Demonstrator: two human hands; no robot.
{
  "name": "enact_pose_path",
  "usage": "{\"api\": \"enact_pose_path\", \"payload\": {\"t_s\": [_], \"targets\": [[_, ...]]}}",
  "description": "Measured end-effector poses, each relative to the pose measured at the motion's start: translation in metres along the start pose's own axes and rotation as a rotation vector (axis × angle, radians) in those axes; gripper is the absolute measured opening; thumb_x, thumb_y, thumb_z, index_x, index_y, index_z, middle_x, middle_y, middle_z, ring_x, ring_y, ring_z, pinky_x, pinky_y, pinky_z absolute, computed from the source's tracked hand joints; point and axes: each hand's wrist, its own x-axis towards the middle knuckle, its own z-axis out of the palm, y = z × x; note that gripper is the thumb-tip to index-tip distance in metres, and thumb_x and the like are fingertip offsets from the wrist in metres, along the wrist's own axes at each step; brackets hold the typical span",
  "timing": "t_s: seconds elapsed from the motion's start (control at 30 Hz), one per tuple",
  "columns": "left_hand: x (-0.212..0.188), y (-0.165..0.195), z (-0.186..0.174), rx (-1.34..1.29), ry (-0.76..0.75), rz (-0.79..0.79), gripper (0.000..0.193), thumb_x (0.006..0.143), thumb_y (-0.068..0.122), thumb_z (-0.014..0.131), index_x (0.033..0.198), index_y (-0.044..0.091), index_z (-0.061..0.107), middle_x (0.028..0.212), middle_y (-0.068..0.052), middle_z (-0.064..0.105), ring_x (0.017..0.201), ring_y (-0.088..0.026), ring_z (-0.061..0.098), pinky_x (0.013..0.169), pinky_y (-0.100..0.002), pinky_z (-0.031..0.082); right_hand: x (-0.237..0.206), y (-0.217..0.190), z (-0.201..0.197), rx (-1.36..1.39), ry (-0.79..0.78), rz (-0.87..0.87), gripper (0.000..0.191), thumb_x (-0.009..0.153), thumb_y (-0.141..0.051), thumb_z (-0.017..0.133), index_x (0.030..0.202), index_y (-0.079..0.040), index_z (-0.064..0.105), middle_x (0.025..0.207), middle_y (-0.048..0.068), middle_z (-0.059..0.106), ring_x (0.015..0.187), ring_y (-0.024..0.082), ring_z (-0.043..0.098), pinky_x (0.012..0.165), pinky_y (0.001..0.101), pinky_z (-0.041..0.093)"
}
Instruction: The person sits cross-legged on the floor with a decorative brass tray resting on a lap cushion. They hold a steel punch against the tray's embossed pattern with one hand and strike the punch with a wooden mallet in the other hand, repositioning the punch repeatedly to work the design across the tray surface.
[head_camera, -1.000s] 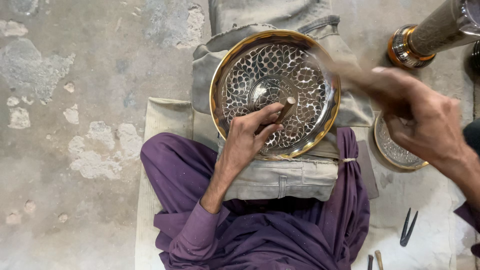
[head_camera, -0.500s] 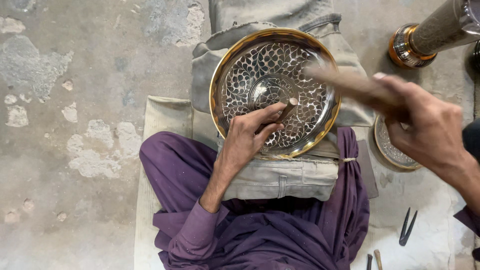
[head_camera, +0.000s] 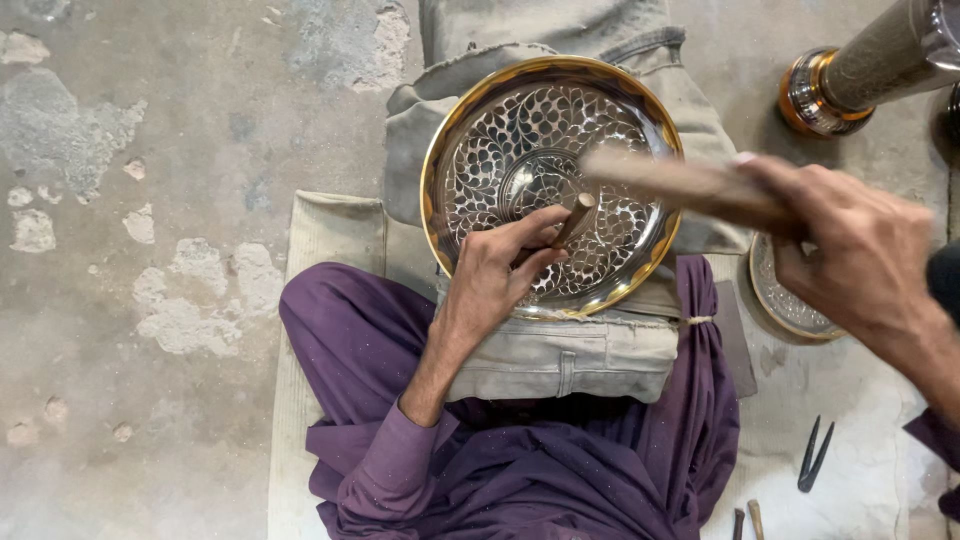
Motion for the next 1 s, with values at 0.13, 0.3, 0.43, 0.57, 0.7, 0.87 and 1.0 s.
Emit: {"api": "enact_pose_path", "payload": {"t_s": [0.13,0.3,0.43,0.57,0.7,0.87,1.0], "targets": [[-0.001,-0.002,0.001,0.006,0.004,-0.012,0.046,0.092,0.014,0.074,0.136,0.019,0.062,0.105,-0.008,0.08,0.094,-0.018,0.08,0.083,-0.035,0.068,-0.002,-0.005,-0.003,-0.093,-0.039,-0.003,0.061,0.086,-0.018,0.07,0.146,-0.018,0.057,0.089,0.002,0.069,0.072,0.017,0.07,0.064,0.0317,0.059],[0.001,-0.003,0.002,0.041,0.031,0.042,0.048,0.091,0.012,0.074,0.137,0.019,0.062,0.111,-0.01,0.079,0.1,-0.02,0.079,0.086,-0.036,0.066,0.005,-0.007,-0.014,0.054,0.07,-0.026,0.054,0.091,-0.015,0.07,0.143,-0.016,0.056,0.09,0.006,0.07,0.068,0.02,0.069,0.065,0.0341,0.06],[0.001,0.001,-0.001,0.031,0.007,0.003,0.048,0.091,0.011,0.073,0.137,0.018,0.062,0.111,-0.01,0.079,0.102,-0.02,0.078,0.088,-0.036,0.066,0.004,-0.01,-0.027,-0.097,-0.088,-0.029,0.062,0.084,-0.016,0.076,0.143,-0.016,0.058,0.092,0.006,0.072,0.076,0.02,0.073,0.068,0.0338,0.062],[0.002,0.006,-0.003,0.008,0.017,-0.008,0.047,0.092,0.011,0.074,0.137,0.018,0.062,0.111,-0.011,0.079,0.104,-0.021,0.078,0.088,-0.036,0.066,0.004,-0.008,-0.029,0.009,0.09,-0.091,0.067,0.077,0.001,0.075,0.142,-0.011,0.06,0.104,0.016,0.073,0.08,0.027,0.074,0.076,0.0384,0.062],[0.002,0.01,-0.007,-0.014,0.001,-0.045,0.045,0.093,0.012,0.074,0.136,0.017,0.062,0.107,-0.011,0.079,0.101,-0.021,0.079,0.085,-0.036,0.066,0.004,-0.005,-0.019,-0.002,-0.083,0.0,0.057,0.081,-0.009,0.079,0.135,-0.012,0.059,0.095,0.009,0.071,0.082,0.023,0.075,0.077,0.0344,0.063],[0.002,0.009,-0.007,-0.019,-0.008,-0.034,0.043,0.093,0.013,0.073,0.135,0.017,0.063,0.105,-0.009,0.08,0.096,-0.019,0.08,0.082,-0.034,0.067,-0.002,-0.005,-0.011,0.454,-0.07,0.293,0.056,0.093,-0.013,0.066,0.146,-0.009,0.049,0.094,0.009,0.067,0.074,0.023,0.071,0.071,0.0344,0.062],[0.003,0.006,-0.004,0.012,-0.002,0.015,0.045,0.092,0.013,0.074,0.135,0.016,0.062,0.106,-0.01,0.08,0.096,-0.02,0.08,0.083,-0.035,0.067,-0.004,-0.003,-0.008,-0.109,0.002,-0.123,0.059,0.084,-0.006,0.074,0.141,-0.014,0.061,0.1,0.012,0.074,0.076,0.026,0.074,0.067,0.039,0.063]]}}
